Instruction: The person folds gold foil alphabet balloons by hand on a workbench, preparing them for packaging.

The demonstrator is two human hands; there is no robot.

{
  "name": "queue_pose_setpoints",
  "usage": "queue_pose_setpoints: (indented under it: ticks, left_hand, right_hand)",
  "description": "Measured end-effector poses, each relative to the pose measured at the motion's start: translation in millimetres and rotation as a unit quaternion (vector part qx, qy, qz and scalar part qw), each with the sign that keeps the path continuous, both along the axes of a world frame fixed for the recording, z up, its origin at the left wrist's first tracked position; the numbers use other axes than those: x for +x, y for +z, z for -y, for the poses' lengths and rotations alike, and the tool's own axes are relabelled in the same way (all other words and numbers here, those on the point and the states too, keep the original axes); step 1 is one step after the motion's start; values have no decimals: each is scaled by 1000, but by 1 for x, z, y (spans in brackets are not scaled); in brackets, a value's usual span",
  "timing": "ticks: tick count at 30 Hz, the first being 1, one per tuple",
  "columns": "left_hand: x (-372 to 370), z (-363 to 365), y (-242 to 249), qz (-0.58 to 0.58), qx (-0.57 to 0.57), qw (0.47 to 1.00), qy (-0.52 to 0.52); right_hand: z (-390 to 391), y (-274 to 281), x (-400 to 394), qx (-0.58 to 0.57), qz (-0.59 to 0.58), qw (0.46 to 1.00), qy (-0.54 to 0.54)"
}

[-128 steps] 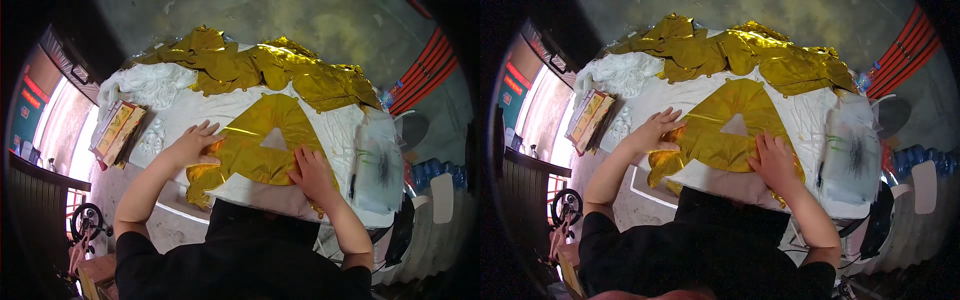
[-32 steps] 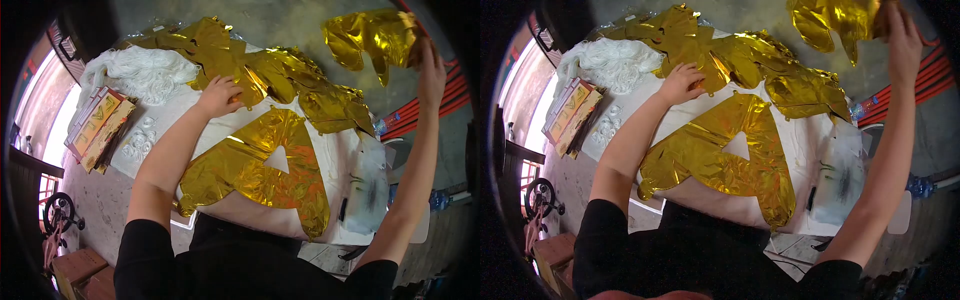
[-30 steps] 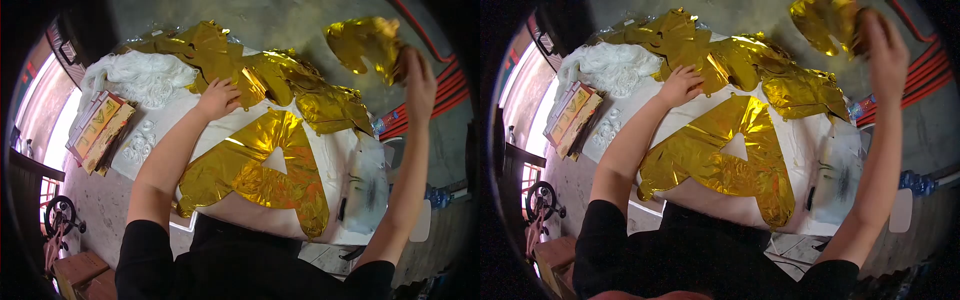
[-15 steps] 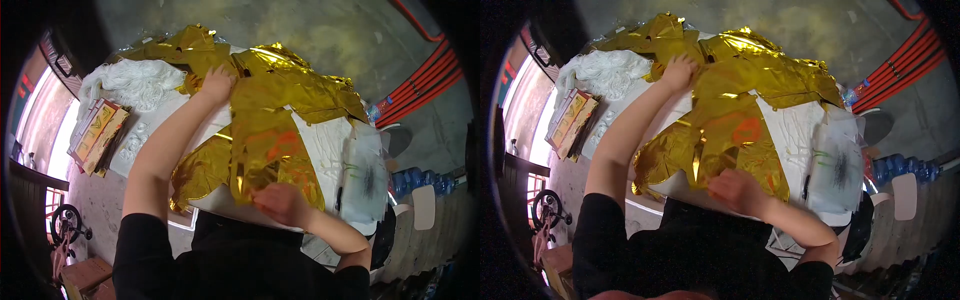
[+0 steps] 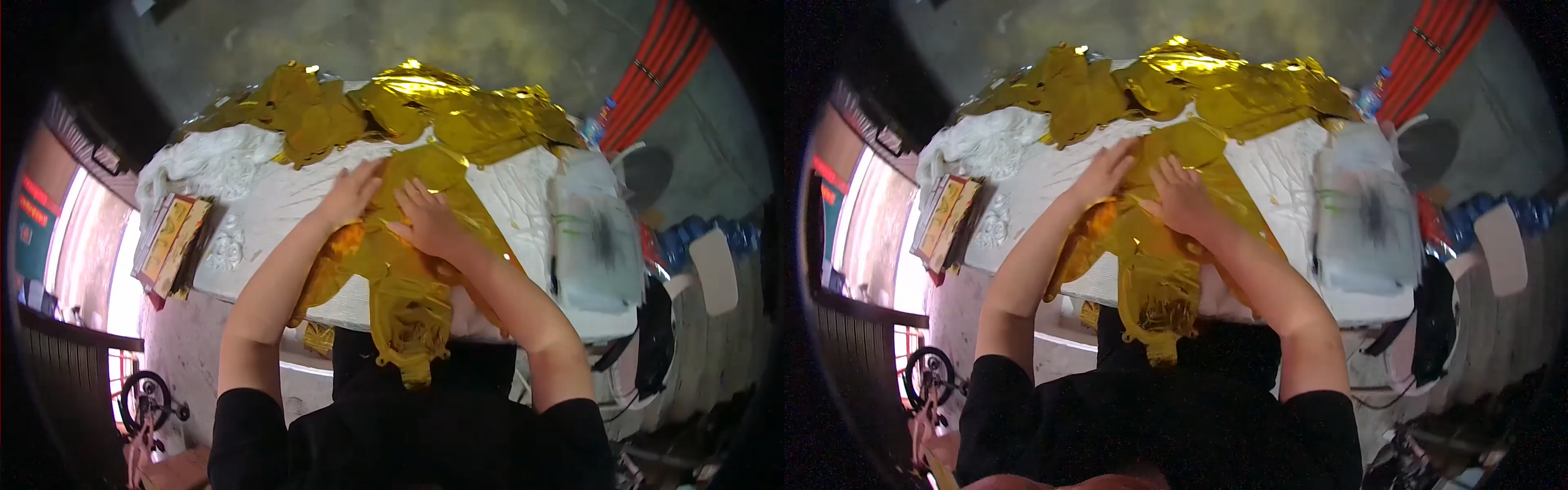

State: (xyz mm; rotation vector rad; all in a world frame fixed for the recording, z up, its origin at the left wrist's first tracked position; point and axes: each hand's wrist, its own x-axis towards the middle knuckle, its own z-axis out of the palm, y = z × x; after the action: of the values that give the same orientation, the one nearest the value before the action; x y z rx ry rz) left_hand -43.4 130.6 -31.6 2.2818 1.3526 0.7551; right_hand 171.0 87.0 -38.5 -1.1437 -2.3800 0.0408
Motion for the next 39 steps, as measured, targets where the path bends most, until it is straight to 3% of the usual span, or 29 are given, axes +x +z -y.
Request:
queue_pose_setpoints:
  ticks: [1,2,4,7,9,15,26,30,35,39]
  left_hand:
    - [-2,4,2,-2,-6,1000,22]
    - [-4,8,5,-89,1,995,35]
    - [-17,17,-3,-155,16,988,3]
    - [-13,35,7,-157,20,987,-29]
    - [-9,48,18,-232,3,972,31]
    - [-18,46,6,-144,3,988,50]
    - [-15,48,5,-139,41,988,56]
    - [-12,54,15,-155,14,987,43]
    - [-16,61,25,-206,28,977,42]
    - [-16,62,40,-251,-59,965,55]
  right_hand:
    - [0,-4,1,-2,1,1000,-18]
    - [1,-8,4,-15,-6,1000,-26]
    - [6,-9,15,-27,0,999,-45]
    - [15,-6,16,-43,13,996,-80]
    - [22,-5,17,-60,12,995,-84]
    - [19,-2,17,-91,31,994,-58]
    - [16,-3,26,-53,7,998,-36]
    - [16,-7,26,-55,-8,998,-31]
    - [21,11,38,-104,79,989,-65]
    - [18,23,35,-126,131,981,-62]
